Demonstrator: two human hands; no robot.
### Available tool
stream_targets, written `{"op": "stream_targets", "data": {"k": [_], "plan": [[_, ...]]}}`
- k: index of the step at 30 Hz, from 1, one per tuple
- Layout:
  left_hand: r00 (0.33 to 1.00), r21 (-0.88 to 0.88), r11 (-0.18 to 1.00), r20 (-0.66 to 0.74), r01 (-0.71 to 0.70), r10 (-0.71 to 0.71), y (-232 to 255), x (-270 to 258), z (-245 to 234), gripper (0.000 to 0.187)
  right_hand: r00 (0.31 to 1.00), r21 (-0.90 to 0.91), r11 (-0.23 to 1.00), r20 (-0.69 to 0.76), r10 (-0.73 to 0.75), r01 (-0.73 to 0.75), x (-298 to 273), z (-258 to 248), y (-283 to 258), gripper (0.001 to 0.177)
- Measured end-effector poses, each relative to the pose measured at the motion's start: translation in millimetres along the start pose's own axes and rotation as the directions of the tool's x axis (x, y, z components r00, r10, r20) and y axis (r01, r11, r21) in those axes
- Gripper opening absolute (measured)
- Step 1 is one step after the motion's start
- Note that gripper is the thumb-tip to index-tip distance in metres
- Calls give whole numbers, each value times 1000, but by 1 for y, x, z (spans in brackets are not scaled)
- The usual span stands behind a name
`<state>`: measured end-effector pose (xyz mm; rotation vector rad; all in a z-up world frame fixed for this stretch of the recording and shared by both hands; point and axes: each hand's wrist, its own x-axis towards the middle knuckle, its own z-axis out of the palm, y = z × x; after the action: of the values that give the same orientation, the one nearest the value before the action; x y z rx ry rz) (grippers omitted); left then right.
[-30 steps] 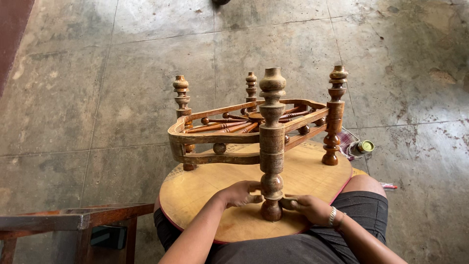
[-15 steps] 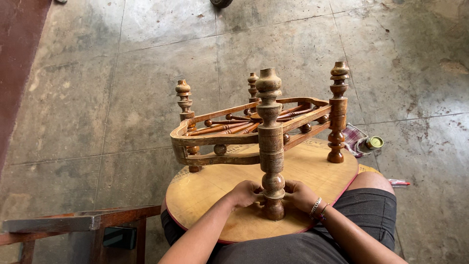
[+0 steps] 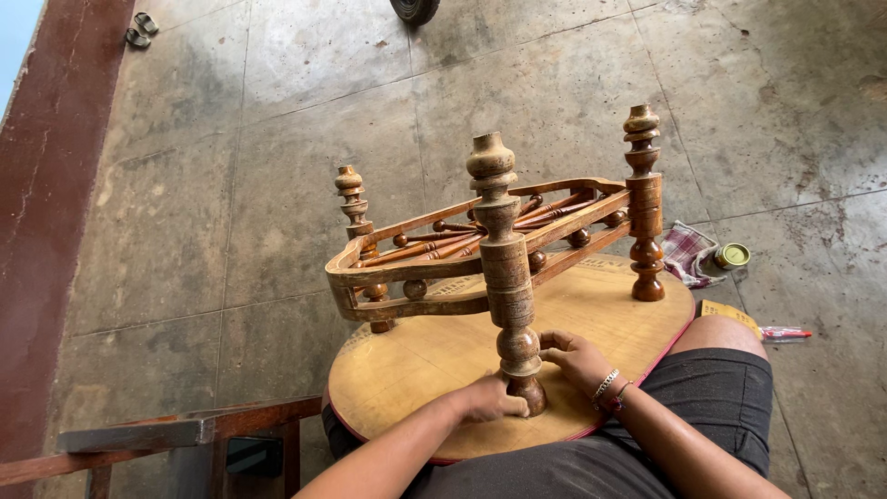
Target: The person is sanding the legs and frame of a small decorative wooden table using a piece of sandpaper.
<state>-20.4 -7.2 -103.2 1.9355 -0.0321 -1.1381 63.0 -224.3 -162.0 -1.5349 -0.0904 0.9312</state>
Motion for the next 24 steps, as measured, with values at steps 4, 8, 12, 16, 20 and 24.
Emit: {"op": "stream_targets", "data": {"k": [4, 8, 12, 16, 20, 24], "plan": [[997, -261, 962, 7, -77, 82, 12, -11, -4, 59, 1000, 34, 999, -11, 6, -6, 1, 2, -1, 34], [999, -150, 989, -53, -18, 10, 10, 3, 8, 63, 1000, 21, 1000, -5, 20, -20, 2, 4, 0, 35], [985, 100, 981, -61, 166, -160, 12, -5, 16, 67, 1000, 29, 999, 5, 13, -13, -2, 3, 0, 35], [967, 7, 982, -174, 189, -185, 18, -30, 21, 51, 1000, 84, 996, 6, 14, -14, 0, 1, -1, 37], [947, 47, 950, -108, 308, -302, 17, -27, 13, 38, 999, 19, 999, -9, 47, -47, 2, 3, -2, 39], [957, 99, 952, -52, 288, -284, 27, -17, 0, 38, 998, -49, 997, -21, 60, -61, 6, 5, 1, 39]]}}
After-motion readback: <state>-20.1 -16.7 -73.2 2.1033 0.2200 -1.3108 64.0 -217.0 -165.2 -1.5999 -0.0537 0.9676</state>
